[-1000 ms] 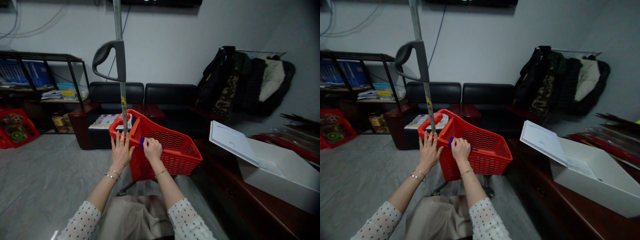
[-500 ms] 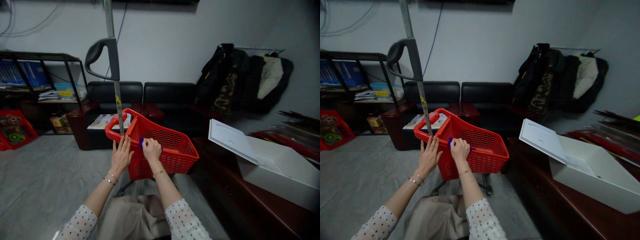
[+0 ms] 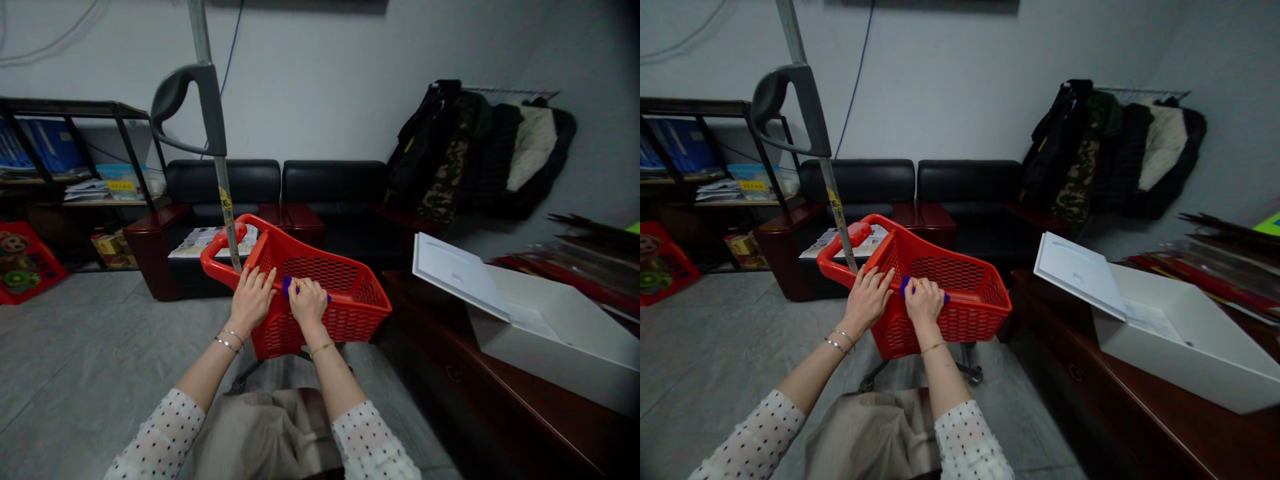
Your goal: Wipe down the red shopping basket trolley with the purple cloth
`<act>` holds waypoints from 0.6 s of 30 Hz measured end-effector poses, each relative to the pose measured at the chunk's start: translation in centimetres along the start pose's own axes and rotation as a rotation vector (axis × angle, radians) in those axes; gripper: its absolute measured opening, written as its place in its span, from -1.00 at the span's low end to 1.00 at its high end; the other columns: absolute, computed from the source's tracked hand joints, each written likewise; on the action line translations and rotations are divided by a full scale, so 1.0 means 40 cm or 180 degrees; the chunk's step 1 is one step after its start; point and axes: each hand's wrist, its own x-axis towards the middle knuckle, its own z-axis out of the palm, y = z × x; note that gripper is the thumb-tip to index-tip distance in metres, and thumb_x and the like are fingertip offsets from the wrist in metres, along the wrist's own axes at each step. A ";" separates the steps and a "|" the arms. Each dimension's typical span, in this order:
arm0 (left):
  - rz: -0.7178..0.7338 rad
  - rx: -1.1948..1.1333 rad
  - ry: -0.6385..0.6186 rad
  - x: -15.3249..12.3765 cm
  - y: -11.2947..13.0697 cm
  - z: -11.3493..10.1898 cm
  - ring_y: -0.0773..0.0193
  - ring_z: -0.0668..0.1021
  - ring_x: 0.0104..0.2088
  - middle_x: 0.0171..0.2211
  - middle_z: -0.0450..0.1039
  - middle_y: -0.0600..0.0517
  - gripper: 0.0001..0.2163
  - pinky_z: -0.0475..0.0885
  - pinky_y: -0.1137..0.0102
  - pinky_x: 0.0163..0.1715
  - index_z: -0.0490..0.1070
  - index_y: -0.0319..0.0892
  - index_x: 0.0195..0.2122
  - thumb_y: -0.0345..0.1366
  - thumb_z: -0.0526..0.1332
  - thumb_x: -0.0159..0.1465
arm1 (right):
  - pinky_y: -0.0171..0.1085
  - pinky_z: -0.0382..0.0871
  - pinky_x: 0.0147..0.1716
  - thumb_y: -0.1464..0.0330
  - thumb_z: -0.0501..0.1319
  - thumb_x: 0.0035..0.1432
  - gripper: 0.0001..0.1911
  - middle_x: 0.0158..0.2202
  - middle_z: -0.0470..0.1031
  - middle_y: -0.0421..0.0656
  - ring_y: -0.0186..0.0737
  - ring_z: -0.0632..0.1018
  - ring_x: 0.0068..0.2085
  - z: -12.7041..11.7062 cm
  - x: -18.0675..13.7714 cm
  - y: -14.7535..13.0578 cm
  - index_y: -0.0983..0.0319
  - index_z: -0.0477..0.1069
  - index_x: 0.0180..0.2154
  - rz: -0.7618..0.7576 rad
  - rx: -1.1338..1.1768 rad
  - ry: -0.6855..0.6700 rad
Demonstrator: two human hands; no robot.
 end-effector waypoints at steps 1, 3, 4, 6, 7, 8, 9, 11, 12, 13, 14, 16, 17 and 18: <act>0.0023 -0.0026 -0.0023 0.005 0.002 0.001 -0.01 0.39 0.18 0.03 0.49 -0.19 -0.54 0.06 0.04 0.31 0.23 -0.21 0.29 -0.23 0.00 0.40 | -0.26 0.06 -0.27 0.28 0.07 0.34 -0.71 -0.25 0.59 -0.15 -0.24 0.44 -0.26 0.001 0.004 -0.009 0.15 0.58 -0.18 -0.0101 0.0022 -0.0028; 0.0053 -0.0057 -0.0084 0.015 0.004 0.000 0.03 0.44 0.09 -0.05 0.52 -0.17 -0.57 0.13 0.07 0.26 0.28 -0.21 0.26 -0.23 -0.02 0.41 | -0.26 0.06 -0.26 0.27 0.07 0.34 -0.71 -0.22 0.59 -0.16 -0.25 0.44 -0.24 -0.002 0.008 -0.004 0.12 0.56 -0.11 -0.0307 0.0085 -0.0084; 0.0053 -0.0059 -0.0111 0.018 0.004 0.000 0.04 0.45 0.06 -0.07 0.52 -0.15 -0.57 0.16 0.08 0.23 0.29 -0.20 0.25 -0.22 -0.03 0.42 | -0.26 0.06 -0.26 0.28 0.07 0.35 -0.71 -0.21 0.59 -0.16 -0.25 0.44 -0.24 -0.005 0.008 0.013 0.12 0.56 -0.10 -0.0354 0.0098 -0.0107; 0.0066 -0.0063 -0.0144 0.021 0.002 -0.002 0.07 0.46 0.02 -0.08 0.52 -0.13 -0.58 0.18 0.11 0.21 0.30 -0.18 0.24 -0.21 -0.04 0.42 | -0.26 0.07 -0.26 0.28 0.05 0.35 -0.69 -0.23 0.59 -0.15 -0.25 0.44 -0.25 -0.013 0.006 0.069 0.13 0.57 -0.13 -0.0307 0.0059 -0.0139; 0.0085 -0.0071 -0.0153 0.020 0.001 -0.003 0.09 0.46 0.01 -0.08 0.52 -0.11 -0.59 0.18 0.13 0.20 0.30 -0.16 0.24 -0.21 -0.04 0.42 | -0.26 0.07 -0.26 0.28 0.05 0.35 -0.69 -0.24 0.59 -0.14 -0.25 0.44 -0.25 -0.017 0.004 0.100 0.15 0.58 -0.15 -0.0232 0.0012 -0.0144; 0.0095 -0.0073 -0.0156 0.019 0.001 -0.003 0.10 0.46 0.00 -0.08 0.52 -0.10 -0.59 0.17 0.14 0.20 0.30 -0.14 0.24 -0.21 -0.04 0.42 | -0.26 0.07 -0.26 0.29 0.05 0.34 -0.68 -0.25 0.59 -0.13 -0.25 0.44 -0.26 -0.021 0.003 0.129 0.17 0.58 -0.18 -0.0139 -0.0047 -0.0150; 0.0098 -0.0066 -0.0152 0.017 0.002 -0.002 0.10 0.45 0.00 -0.09 0.52 -0.09 -0.59 0.16 0.14 0.20 0.30 -0.13 0.24 -0.21 -0.03 0.42 | -0.27 0.07 -0.27 0.29 0.05 0.33 -0.68 -0.25 0.59 -0.12 -0.24 0.44 -0.26 -0.023 0.002 0.150 0.18 0.59 -0.20 -0.0024 -0.0119 -0.0158; 0.0060 -0.0031 -0.0127 0.016 0.006 -0.001 0.08 0.45 -0.01 -0.10 0.52 -0.09 -0.59 0.15 0.13 0.20 0.29 -0.13 0.24 -0.21 -0.02 0.42 | -0.27 0.07 -0.29 0.29 0.05 0.32 -0.67 -0.27 0.58 -0.10 -0.23 0.44 -0.27 -0.024 0.003 0.161 0.20 0.59 -0.25 0.0251 -0.0288 -0.0182; 0.0029 -0.0013 -0.0111 0.018 0.009 -0.001 0.07 0.45 -0.01 -0.11 0.52 -0.10 -0.59 0.14 0.12 0.19 0.30 -0.14 0.24 -0.21 -0.02 0.42 | -0.27 0.07 -0.29 0.28 0.05 0.32 -0.66 -0.28 0.57 -0.09 -0.23 0.45 -0.27 -0.022 0.005 0.150 0.21 0.60 -0.26 0.0365 -0.0353 -0.0195; 0.0004 -0.0002 -0.0104 0.022 0.011 -0.001 0.06 0.45 -0.01 -0.11 0.53 -0.11 -0.59 0.15 0.12 0.18 0.31 -0.16 0.23 -0.20 -0.01 0.41 | -0.27 0.07 -0.29 0.27 0.05 0.33 -0.65 -0.29 0.57 -0.09 -0.22 0.45 -0.27 -0.019 0.007 0.131 0.20 0.60 -0.26 0.0430 -0.0384 -0.0207; -0.0017 0.0002 -0.0118 0.028 0.012 -0.001 0.06 0.46 -0.03 -0.12 0.53 -0.13 -0.59 0.16 0.12 0.16 0.33 -0.18 0.21 -0.20 -0.01 0.41 | -0.27 0.08 -0.29 0.24 0.04 0.34 -0.63 -0.29 0.57 -0.08 -0.22 0.46 -0.27 -0.016 0.010 0.108 0.19 0.60 -0.25 0.0433 -0.0372 -0.0220; -0.0045 -0.0003 -0.0246 0.044 0.010 0.000 0.04 0.49 -0.09 -0.16 0.56 -0.16 -0.59 0.22 0.12 0.08 0.39 -0.23 0.16 -0.17 -0.02 0.42 | -0.28 0.11 -0.27 0.16 0.03 0.36 -0.61 -0.26 0.57 -0.09 -0.22 0.47 -0.24 -0.010 0.016 0.066 0.15 0.60 -0.19 0.0270 -0.0243 -0.0279; -0.0071 0.0003 -0.0346 0.053 0.006 0.000 0.04 0.51 -0.13 -0.19 0.57 -0.18 -0.58 0.25 0.12 0.01 0.42 -0.25 0.13 -0.15 -0.03 0.42 | -0.28 0.12 -0.25 0.13 0.03 0.36 -0.60 -0.25 0.58 -0.10 -0.22 0.48 -0.23 -0.009 0.019 0.055 0.12 0.59 -0.15 0.0148 -0.0170 -0.0340; -0.0111 0.0020 -0.0449 0.062 0.001 0.002 0.04 0.53 -0.17 -0.22 0.58 -0.18 -0.57 0.27 0.13 -0.05 0.45 -0.26 0.09 -0.12 -0.04 0.42 | -0.29 0.13 -0.24 0.11 0.02 0.36 -0.60 -0.23 0.58 -0.12 -0.23 0.49 -0.21 -0.011 0.022 0.053 0.10 0.59 -0.13 0.0044 -0.0122 -0.0419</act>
